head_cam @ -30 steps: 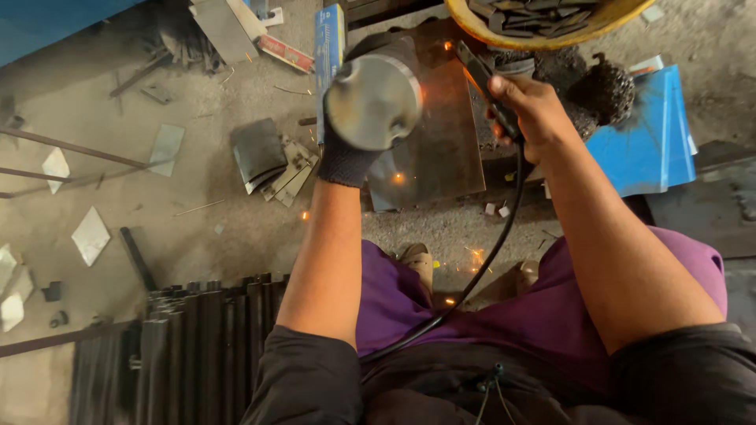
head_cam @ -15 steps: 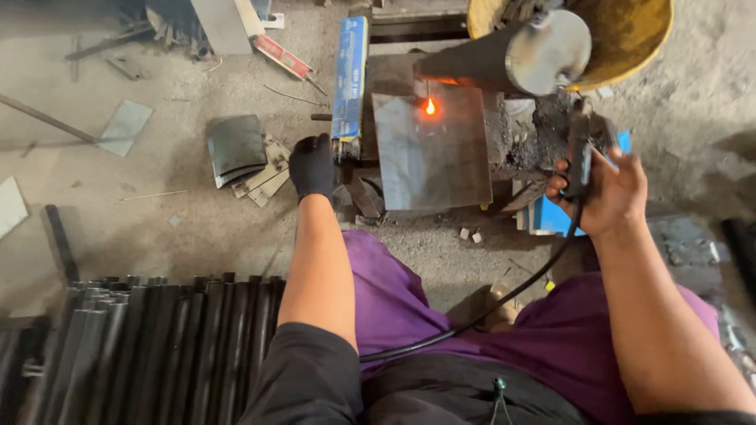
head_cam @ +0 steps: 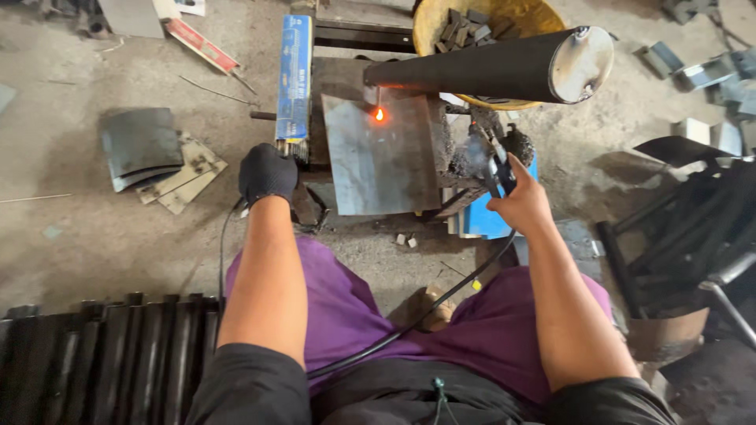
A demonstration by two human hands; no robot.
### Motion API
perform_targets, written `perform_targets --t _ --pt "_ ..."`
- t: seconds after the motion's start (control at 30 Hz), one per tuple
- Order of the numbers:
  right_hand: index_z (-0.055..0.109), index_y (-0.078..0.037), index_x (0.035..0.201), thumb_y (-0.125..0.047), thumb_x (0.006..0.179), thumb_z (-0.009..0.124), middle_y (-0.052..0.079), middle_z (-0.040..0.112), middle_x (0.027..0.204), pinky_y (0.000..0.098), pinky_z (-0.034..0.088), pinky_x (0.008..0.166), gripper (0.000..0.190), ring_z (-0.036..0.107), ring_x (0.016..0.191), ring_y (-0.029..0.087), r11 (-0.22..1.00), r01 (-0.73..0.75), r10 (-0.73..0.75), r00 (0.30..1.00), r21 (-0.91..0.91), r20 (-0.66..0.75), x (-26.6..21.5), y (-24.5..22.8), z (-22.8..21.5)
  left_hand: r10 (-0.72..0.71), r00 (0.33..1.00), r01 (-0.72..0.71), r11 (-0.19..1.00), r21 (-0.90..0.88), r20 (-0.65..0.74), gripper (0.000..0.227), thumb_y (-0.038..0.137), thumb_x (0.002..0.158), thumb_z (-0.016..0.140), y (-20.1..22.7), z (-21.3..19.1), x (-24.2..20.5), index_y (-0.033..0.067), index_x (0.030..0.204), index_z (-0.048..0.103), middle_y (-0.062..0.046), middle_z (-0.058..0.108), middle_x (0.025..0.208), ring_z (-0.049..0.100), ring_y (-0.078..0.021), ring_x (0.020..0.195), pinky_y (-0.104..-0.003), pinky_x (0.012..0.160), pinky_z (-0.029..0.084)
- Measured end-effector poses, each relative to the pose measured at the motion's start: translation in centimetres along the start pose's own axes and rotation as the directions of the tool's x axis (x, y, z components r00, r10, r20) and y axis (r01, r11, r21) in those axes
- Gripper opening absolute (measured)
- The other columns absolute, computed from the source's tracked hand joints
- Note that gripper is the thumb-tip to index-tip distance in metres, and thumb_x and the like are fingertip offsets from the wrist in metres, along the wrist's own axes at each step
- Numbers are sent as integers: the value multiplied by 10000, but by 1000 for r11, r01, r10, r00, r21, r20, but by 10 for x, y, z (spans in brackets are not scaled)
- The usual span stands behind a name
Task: The person sits on the floor in a workshop and welds a metal pipe to a flat metal sheet using a handheld welding torch. They handle the metal pieces, position them on a workbench, and apply the welding torch to create a joint, generating bright sparks.
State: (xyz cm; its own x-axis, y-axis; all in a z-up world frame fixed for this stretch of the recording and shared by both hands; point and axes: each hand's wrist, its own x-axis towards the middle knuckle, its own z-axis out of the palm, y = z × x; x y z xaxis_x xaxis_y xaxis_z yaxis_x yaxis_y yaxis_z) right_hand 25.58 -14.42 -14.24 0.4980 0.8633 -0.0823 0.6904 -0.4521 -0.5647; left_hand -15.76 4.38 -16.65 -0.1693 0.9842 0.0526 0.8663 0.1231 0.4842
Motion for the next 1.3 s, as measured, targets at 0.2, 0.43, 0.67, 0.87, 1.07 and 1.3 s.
perform_targets --t 0.2,0.43,0.67,0.87,1.07,1.3 --pt "436 -147 1574 -88 588 893 141 732 1153 365 528 899 1088 681 987 253 997 -28 25 999 68 47 16 7 4 -70 992 69 998 9 103 240 180 800 670 5 -6 -4 30 952 781 -275 717 1037 698 -443 1020 -510 869 570" --pt "474 -43 1540 79 616 772 77 598 1195 351 507 820 979 576 997 223 742 127 -148 989 658 -23 35 39 41 -110 963 94 993 73 245 276 189 805 666 17 -34 -22 46 1011 782 -259 717 1114 688 -426 1079 -497 901 566" --pt "501 -26 1409 -45 700 783 141 684 1163 440 532 886 763 664 1010 278 923 227 -121 938 310 -326 16 26 31 -11 940 -69 973 221 341 399 412 880 681 12 -73 -90 49 1017 773 -256 717 1095 699 -427 1042 -498 873 566" --pt "662 -52 1219 -381 892 769 226 721 1129 525 521 930 477 662 1079 441 970 -98 35 962 -224 -270 24 8 24 86 962 -171 930 326 260 372 325 867 665 2 -102 -150 11 1052 736 -218 751 988 744 -381 930 -475 794 596" --pt "661 -7 1228 -360 777 851 242 708 1079 511 515 862 604 657 1023 443 999 18 -5 921 29 -389 25 21 23 134 949 -235 904 358 285 443 309 914 626 10 -142 -168 -28 1202 617 -211 752 937 750 -363 896 -473 789 590" --pt "692 -20 1071 -220 813 832 97 687 792 385 496 613 355 633 665 193 901 16 91 970 434 -225 18 18 19 335 942 -326 921 212 -5 190 263 940 638 18 -213 -210 115 858 725 -126 728 756 715 -293 700 -454 737 579"
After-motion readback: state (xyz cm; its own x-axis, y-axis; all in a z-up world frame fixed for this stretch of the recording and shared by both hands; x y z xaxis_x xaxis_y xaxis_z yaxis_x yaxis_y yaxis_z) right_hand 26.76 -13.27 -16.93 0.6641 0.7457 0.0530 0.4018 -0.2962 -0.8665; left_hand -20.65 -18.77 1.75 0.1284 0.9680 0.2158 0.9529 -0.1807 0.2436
